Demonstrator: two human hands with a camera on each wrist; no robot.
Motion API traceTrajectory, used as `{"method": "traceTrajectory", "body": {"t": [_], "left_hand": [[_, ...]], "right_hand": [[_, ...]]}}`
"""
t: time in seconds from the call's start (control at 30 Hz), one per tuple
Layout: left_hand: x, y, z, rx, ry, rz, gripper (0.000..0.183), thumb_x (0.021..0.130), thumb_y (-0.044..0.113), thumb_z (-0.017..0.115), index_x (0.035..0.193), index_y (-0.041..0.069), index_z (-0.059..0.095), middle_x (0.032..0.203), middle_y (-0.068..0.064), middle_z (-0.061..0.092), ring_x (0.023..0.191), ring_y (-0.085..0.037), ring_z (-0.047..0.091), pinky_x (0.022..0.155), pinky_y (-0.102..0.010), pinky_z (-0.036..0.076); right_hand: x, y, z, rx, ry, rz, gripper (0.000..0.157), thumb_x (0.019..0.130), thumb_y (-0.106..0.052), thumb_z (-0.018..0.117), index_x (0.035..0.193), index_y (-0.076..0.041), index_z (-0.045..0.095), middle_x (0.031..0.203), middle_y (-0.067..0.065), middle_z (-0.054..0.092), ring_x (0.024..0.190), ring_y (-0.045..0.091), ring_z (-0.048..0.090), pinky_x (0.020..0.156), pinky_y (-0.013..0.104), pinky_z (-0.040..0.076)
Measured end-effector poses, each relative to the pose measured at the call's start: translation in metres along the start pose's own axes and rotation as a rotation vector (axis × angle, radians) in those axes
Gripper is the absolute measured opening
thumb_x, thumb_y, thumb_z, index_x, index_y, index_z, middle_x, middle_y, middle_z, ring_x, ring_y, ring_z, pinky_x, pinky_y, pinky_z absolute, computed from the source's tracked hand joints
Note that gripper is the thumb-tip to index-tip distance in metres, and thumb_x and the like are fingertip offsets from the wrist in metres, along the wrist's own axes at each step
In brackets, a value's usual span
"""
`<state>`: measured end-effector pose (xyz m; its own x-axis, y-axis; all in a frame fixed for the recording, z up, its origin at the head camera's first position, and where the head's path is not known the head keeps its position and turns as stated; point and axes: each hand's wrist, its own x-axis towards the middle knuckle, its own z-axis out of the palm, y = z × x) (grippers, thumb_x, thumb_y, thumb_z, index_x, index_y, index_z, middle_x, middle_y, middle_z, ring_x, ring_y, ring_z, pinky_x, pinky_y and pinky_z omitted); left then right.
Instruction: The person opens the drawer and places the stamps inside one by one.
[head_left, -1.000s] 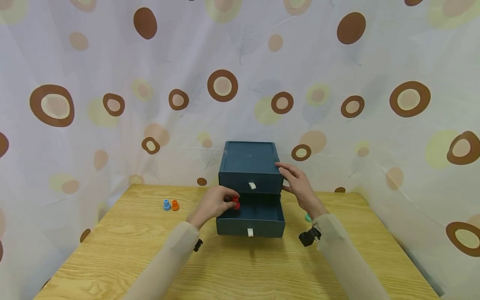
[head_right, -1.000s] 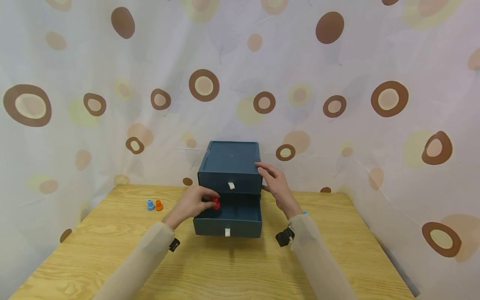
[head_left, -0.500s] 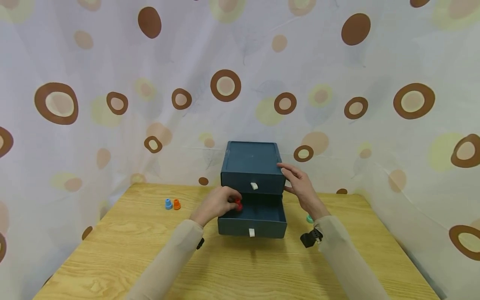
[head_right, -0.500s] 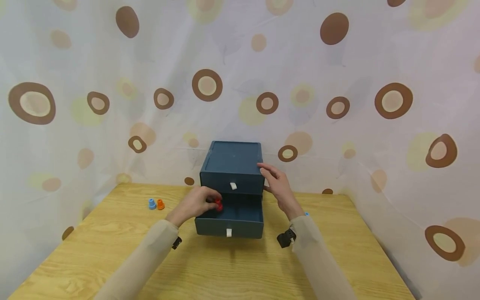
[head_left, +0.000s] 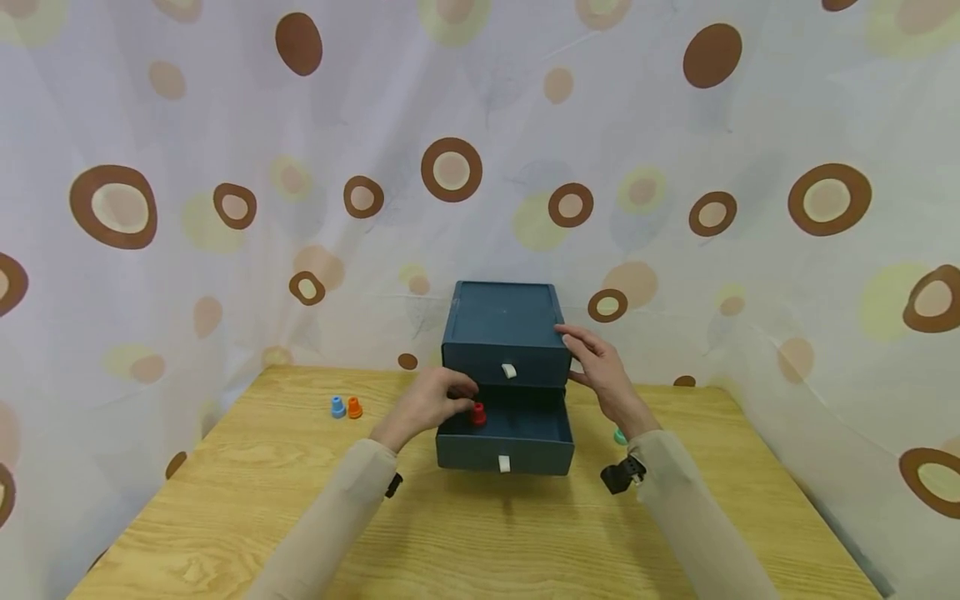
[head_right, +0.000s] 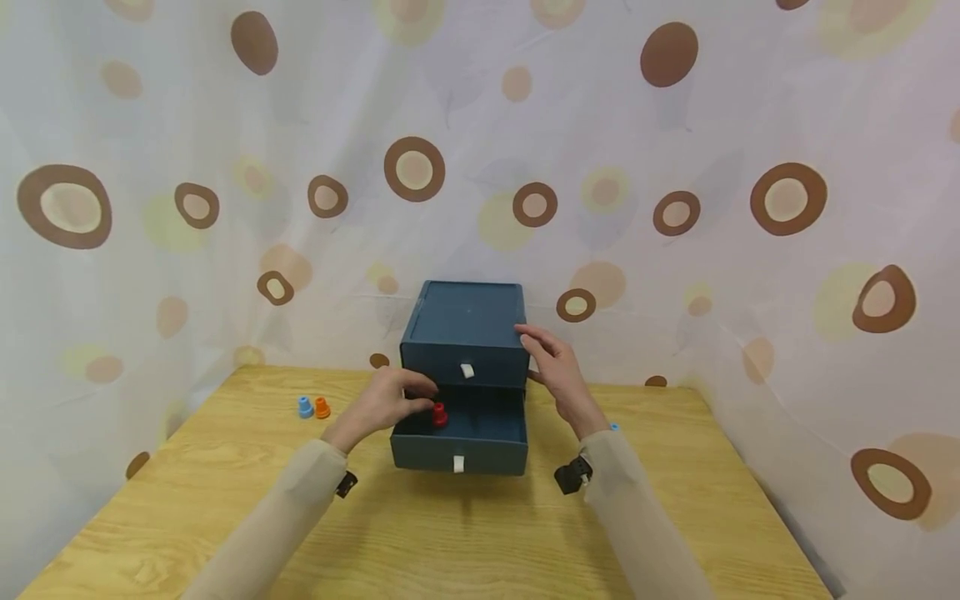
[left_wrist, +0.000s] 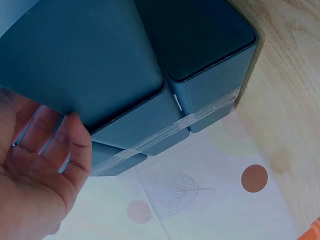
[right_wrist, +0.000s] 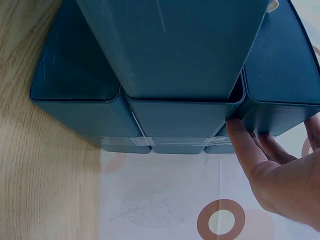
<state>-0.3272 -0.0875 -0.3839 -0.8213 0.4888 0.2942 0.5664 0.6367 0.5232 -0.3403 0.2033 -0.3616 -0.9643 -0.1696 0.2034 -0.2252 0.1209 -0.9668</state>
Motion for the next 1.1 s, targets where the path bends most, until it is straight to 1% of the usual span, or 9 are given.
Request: {"method": "traceTrajectory", "body": {"t": [0.1,0.23,0.3,0.37,0.53,0.6,0.77,0.97,1.1], "left_hand": [[-0.005,0.0,-0.002,-0.038,0.077,0.005,0.02,0.089,0.014,0.072,0.108,0.006,0.075,0.103,-0.005,0.074,0.092,-0.019,0.068,0.084,-0.036,0.056],[-0.009,-0.002,-0.001,-0.111,0.214,0.009,0.014,0.09,0.02,0.072,0.099,0.012,0.077,0.095,0.0,0.074,0.084,-0.013,0.065,0.076,-0.029,0.055],[-0.011,-0.005,0.0,-0.162,0.267,-0.002,0.012,0.091,0.023,0.072,0.095,0.014,0.078,0.09,0.001,0.074,0.08,-0.012,0.064,0.072,-0.026,0.054],[-0.013,-0.008,-0.001,-0.244,0.302,-0.032,0.015,0.091,0.025,0.071,0.093,0.012,0.078,0.085,-0.001,0.074,0.076,-0.015,0.065,0.07,-0.025,0.054],[-0.019,-0.01,-0.005,-0.491,0.34,-0.134,0.023,0.092,0.026,0.071,0.093,0.004,0.076,0.08,-0.013,0.072,0.072,-0.028,0.066,0.07,-0.03,0.055],[-0.02,-0.012,-0.007,-0.534,0.352,-0.162,0.025,0.092,0.027,0.07,0.093,0.003,0.076,0.081,-0.017,0.071,0.072,-0.031,0.065,0.07,-0.031,0.054],[-0.024,-0.016,-0.01,-0.536,0.372,-0.177,0.025,0.093,0.026,0.069,0.093,0.003,0.076,0.079,-0.019,0.069,0.067,-0.029,0.063,0.066,-0.029,0.054],[-0.026,-0.023,-0.013,-0.568,0.41,-0.237,0.019,0.094,0.021,0.068,0.092,0.004,0.075,0.069,-0.01,0.066,0.058,-0.018,0.058,0.062,-0.033,0.055],[-0.027,-0.031,-0.015,-0.625,0.434,-0.28,0.021,0.093,0.021,0.069,0.092,0.001,0.073,0.063,-0.003,0.064,0.052,-0.013,0.053,0.056,-0.025,0.049]], "right_hand": [[0.0,0.0,0.0,-0.005,0.0,-0.001,0.051,0.105,-0.038,0.044,0.148,-0.012,0.043,0.161,0.01,0.025,0.149,0.034,0.023,0.11,0.061,0.034],[-0.001,0.0,-0.002,0.0,0.0,-0.006,0.052,0.105,-0.039,0.045,0.149,-0.012,0.043,0.162,0.009,0.023,0.149,0.034,0.023,0.11,0.061,0.034],[-0.002,0.001,-0.002,0.004,-0.003,-0.006,0.052,0.105,-0.039,0.045,0.149,-0.012,0.042,0.162,0.01,0.023,0.149,0.034,0.022,0.11,0.061,0.034],[-0.002,0.001,-0.002,0.006,-0.004,-0.003,0.052,0.104,-0.039,0.045,0.149,-0.012,0.043,0.162,0.009,0.023,0.149,0.035,0.022,0.11,0.061,0.034],[-0.001,0.001,-0.001,0.005,0.002,0.002,0.051,0.104,-0.04,0.046,0.148,-0.013,0.045,0.161,0.009,0.025,0.149,0.034,0.024,0.109,0.06,0.036],[0.0,0.001,-0.001,0.001,0.004,0.0,0.051,0.104,-0.04,0.046,0.147,-0.013,0.045,0.161,0.009,0.026,0.148,0.034,0.025,0.109,0.06,0.036],[0.001,0.0,0.0,-0.006,0.0,-0.004,0.052,0.104,-0.04,0.046,0.148,-0.013,0.044,0.161,0.01,0.026,0.148,0.034,0.025,0.109,0.06,0.036],[0.0,-0.001,-0.001,0.004,-0.003,0.003,0.051,0.105,-0.038,0.045,0.148,-0.012,0.044,0.161,0.009,0.026,0.149,0.033,0.024,0.11,0.06,0.035],[0.0,-0.002,-0.001,0.001,0.0,0.004,0.051,0.105,-0.038,0.045,0.148,-0.012,0.044,0.161,0.009,0.026,0.149,0.033,0.024,0.11,0.06,0.035]]}}
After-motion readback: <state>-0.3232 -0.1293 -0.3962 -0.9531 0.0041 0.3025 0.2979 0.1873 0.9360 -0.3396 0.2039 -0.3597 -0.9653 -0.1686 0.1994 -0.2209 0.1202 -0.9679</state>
